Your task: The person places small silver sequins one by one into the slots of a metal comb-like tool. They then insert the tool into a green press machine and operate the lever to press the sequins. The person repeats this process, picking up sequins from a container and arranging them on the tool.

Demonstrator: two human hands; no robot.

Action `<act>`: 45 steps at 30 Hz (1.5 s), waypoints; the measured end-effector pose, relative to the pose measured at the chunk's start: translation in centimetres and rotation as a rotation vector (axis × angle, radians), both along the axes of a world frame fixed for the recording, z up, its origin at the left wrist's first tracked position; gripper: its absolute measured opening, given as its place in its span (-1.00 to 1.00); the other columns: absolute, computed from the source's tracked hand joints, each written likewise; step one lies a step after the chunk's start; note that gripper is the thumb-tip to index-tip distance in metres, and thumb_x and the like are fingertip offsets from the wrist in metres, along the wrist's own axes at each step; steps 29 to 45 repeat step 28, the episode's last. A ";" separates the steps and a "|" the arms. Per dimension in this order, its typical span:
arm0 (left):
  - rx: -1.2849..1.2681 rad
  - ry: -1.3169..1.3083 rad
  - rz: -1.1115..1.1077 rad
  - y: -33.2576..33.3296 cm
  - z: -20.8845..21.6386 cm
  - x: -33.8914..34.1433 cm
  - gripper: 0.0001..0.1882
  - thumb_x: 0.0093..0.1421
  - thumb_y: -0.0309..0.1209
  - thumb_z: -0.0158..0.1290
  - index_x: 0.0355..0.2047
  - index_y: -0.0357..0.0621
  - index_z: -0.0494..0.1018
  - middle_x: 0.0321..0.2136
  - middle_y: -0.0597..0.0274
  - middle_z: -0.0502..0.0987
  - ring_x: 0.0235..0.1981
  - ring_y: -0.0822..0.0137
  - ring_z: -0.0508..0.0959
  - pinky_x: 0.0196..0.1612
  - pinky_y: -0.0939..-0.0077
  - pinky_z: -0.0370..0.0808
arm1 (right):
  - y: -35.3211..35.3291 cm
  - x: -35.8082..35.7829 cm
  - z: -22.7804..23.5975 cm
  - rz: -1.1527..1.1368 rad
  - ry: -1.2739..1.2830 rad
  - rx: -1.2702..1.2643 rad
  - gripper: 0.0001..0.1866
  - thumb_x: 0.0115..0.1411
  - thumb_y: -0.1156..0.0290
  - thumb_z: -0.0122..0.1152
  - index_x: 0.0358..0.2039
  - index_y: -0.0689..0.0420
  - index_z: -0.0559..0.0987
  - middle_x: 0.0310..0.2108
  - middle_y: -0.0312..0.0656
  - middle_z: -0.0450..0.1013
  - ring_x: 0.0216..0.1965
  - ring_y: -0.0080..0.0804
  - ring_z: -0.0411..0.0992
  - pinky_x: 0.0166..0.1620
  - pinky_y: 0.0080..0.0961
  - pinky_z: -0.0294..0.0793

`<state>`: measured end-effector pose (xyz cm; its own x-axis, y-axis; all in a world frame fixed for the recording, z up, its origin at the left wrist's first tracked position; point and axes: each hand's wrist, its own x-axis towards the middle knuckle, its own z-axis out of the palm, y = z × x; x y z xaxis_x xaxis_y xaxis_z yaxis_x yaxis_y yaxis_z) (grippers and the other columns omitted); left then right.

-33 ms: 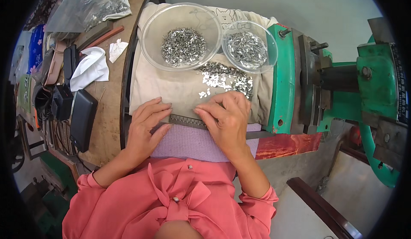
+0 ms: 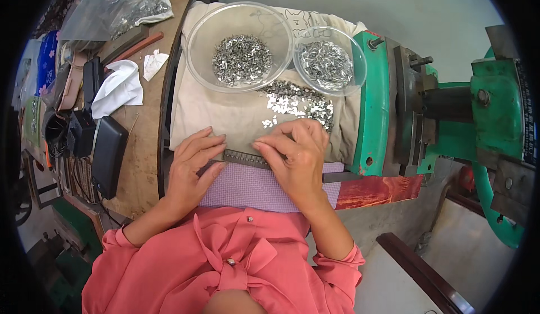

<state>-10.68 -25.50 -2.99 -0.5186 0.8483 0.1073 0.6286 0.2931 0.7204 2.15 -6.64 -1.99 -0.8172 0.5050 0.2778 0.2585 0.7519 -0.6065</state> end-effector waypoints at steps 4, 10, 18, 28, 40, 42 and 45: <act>0.029 -0.055 0.026 0.1 -0.2 0.1 -0.70 0.08 -0.48 0.27 -0.13 -0.20 0.64 -0.02 0.25 0.61 0.20 0.10 0.45 0.18 0.18 0.31 | -1.3 -1.2 -0.6 0.040 -0.023 -0.234 -0.90 -0.01 0.30 0.49 -0.44 -0.04 0.76 -0.35 -0.46 0.50 -0.12 -0.34 0.34 0.01 -0.31 0.18; 0.050 -0.044 0.035 0.1 -0.3 -0.1 -0.74 0.06 -0.49 0.28 -0.18 -0.19 0.66 -0.06 0.26 0.63 0.17 0.11 0.48 0.16 0.20 0.33 | -2.1 -2.4 0.2 0.085 -0.177 -0.241 -0.86 0.02 0.22 0.47 -0.44 -0.03 0.76 -0.25 -0.45 0.47 -0.03 -0.31 0.26 0.09 -0.23 0.07; 0.032 -0.046 0.031 0.1 -0.3 -0.1 -0.73 0.02 -0.53 0.29 -0.20 -0.14 0.68 -0.04 0.26 0.64 0.19 0.10 0.47 0.20 0.22 0.32 | -2.2 -2.6 -0.1 0.090 -0.219 -0.215 -0.85 -0.01 0.20 0.49 -0.46 -0.04 0.77 -0.23 -0.44 0.45 -0.01 -0.28 0.24 0.10 -0.21 0.03; 0.049 -0.070 0.035 0.0 -0.4 -0.3 -0.75 0.03 -0.51 0.29 -0.22 -0.10 0.69 -0.02 0.27 0.64 0.19 0.11 0.47 0.19 0.20 0.32 | -2.1 -2.4 0.4 0.072 -0.298 -0.158 -0.82 -0.01 0.18 0.50 -0.38 -0.10 0.80 -0.15 -0.41 0.43 0.06 -0.31 0.19 0.13 -0.16 0.02; 0.049 -0.070 0.035 0.0 -0.4 -0.3 -0.75 0.03 -0.51 0.29 -0.22 -0.10 0.69 -0.02 0.27 0.64 0.19 0.11 0.47 0.19 0.20 0.32 | -2.1 -2.4 0.4 0.072 -0.298 -0.158 -0.82 -0.01 0.18 0.50 -0.38 -0.10 0.80 -0.15 -0.41 0.43 0.06 -0.31 0.19 0.13 -0.16 0.02; 0.049 -0.070 0.035 0.0 -0.4 -0.3 -0.75 0.03 -0.51 0.29 -0.22 -0.10 0.69 -0.02 0.27 0.64 0.19 0.11 0.47 0.19 0.20 0.32 | -2.1 -2.4 0.4 0.072 -0.298 -0.158 -0.82 -0.01 0.18 0.50 -0.38 -0.10 0.80 -0.15 -0.41 0.43 0.06 -0.31 0.19 0.13 -0.16 0.02; 0.049 -0.070 0.035 0.0 -0.4 -0.3 -0.75 0.03 -0.51 0.29 -0.22 -0.10 0.69 -0.02 0.27 0.64 0.19 0.11 0.47 0.19 0.20 0.32 | -2.1 -2.4 0.4 0.072 -0.298 -0.158 -0.82 -0.01 0.18 0.50 -0.38 -0.10 0.80 -0.15 -0.41 0.43 0.06 -0.31 0.19 0.13 -0.16 0.02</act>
